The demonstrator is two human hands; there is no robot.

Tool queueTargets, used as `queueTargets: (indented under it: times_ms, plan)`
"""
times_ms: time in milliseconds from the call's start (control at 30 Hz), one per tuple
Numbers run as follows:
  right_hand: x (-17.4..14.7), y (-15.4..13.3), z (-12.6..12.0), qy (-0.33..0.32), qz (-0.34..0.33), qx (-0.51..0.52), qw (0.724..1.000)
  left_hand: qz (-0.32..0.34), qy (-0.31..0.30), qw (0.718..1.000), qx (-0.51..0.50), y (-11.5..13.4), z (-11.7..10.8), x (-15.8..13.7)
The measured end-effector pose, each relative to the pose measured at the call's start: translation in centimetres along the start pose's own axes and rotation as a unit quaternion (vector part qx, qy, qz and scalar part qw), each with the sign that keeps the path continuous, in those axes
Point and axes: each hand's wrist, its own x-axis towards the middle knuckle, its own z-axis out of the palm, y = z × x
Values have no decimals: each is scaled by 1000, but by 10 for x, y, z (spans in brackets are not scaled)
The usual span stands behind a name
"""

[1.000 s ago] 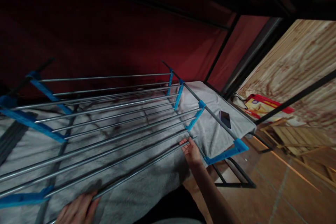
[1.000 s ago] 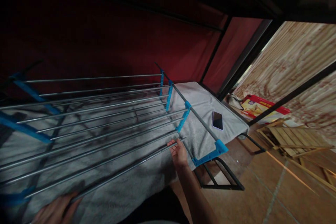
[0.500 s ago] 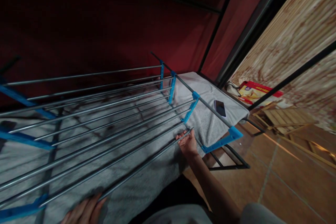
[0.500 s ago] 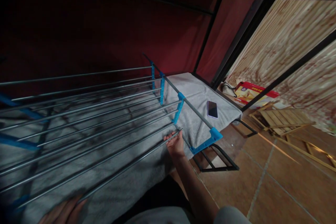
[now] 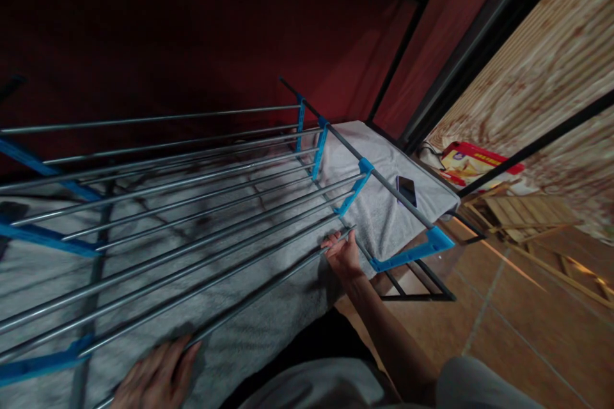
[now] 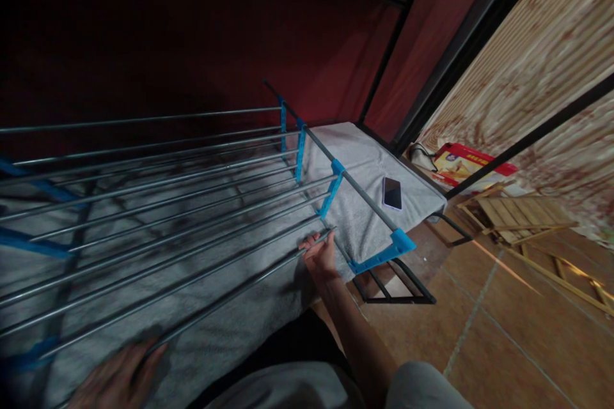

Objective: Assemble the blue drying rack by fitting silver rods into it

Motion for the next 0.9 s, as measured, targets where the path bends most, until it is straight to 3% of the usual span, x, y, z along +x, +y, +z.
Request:
queueTargets:
  times_ms: [100, 333, 500, 633, 900]
  plan:
    - [3, 1, -2, 13, -11, -4, 1000, 25, 14, 999, 39, 0, 1, -1]
    - [2, -1, -2, -31, -12, 17, 999, 32, 3, 999, 44, 9, -3, 4]
    - [-2, -5, 5, 4, 27, 71, 997, -17, -37, 998, 40, 6, -4, 4]
    - [-11, -2, 8, -18, 50, 73, 996, -62, -96, 993, 26, 10, -8, 8]
    - [-9, 11, 9, -36, 55, 98, 993, -41, -49, 998, 29, 19, -9, 7]
